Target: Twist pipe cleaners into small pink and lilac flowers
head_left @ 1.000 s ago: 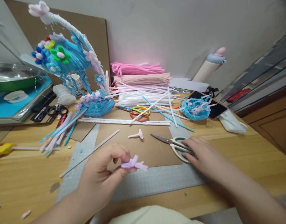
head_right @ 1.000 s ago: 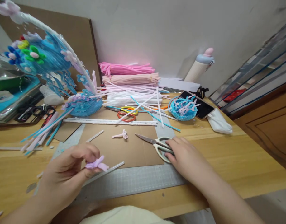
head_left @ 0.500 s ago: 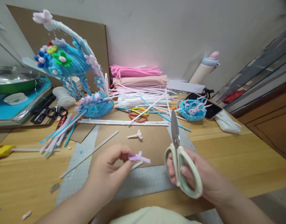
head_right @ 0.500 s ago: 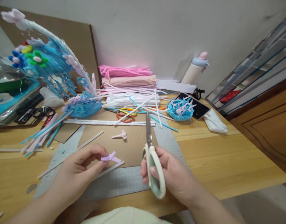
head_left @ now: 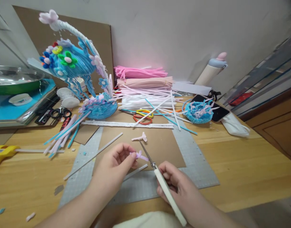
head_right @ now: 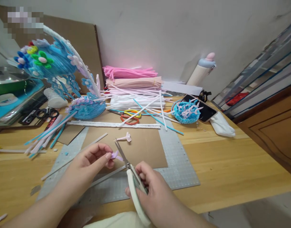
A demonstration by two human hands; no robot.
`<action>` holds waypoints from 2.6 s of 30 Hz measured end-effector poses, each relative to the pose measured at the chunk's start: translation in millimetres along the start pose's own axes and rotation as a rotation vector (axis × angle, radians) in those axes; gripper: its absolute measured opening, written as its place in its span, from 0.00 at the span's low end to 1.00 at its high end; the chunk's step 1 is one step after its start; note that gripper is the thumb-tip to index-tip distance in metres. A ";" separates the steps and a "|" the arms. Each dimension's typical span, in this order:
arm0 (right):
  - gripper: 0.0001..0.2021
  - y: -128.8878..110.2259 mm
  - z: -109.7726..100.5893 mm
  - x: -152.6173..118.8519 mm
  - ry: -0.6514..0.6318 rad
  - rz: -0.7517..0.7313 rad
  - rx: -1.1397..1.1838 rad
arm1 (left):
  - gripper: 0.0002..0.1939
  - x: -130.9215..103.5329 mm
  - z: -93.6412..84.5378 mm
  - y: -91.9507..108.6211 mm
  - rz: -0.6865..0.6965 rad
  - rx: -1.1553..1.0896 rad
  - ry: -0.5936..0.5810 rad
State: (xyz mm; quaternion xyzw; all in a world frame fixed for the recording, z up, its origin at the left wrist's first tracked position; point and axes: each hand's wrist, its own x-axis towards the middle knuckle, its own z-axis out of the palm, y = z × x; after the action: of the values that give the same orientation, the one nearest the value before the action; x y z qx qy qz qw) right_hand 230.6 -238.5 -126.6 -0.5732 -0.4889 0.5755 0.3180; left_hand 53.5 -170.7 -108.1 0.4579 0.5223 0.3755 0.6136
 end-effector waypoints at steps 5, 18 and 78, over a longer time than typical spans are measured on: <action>0.08 -3.5 -6.3 -8.5 -0.057 -0.204 -0.127 | 0.10 1.8 -3.1 -6.3 0.120 0.007 0.107; 0.14 3.5 -1.1 5.2 0.204 -0.174 -0.716 | 0.09 -1.3 -1.3 -4.1 0.004 -0.202 0.058; 0.14 -15.7 22.7 34.6 0.297 -0.341 -1.023 | 0.13 -3.5 -0.6 -4.7 -0.101 -0.450 0.146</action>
State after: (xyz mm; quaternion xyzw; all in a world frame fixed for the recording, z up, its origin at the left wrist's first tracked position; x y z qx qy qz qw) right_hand 200.7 -206.0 -127.2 -0.6421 -0.7417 0.1186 0.1535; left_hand 52.2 -175.2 -111.6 0.2546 0.4910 0.4833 0.6787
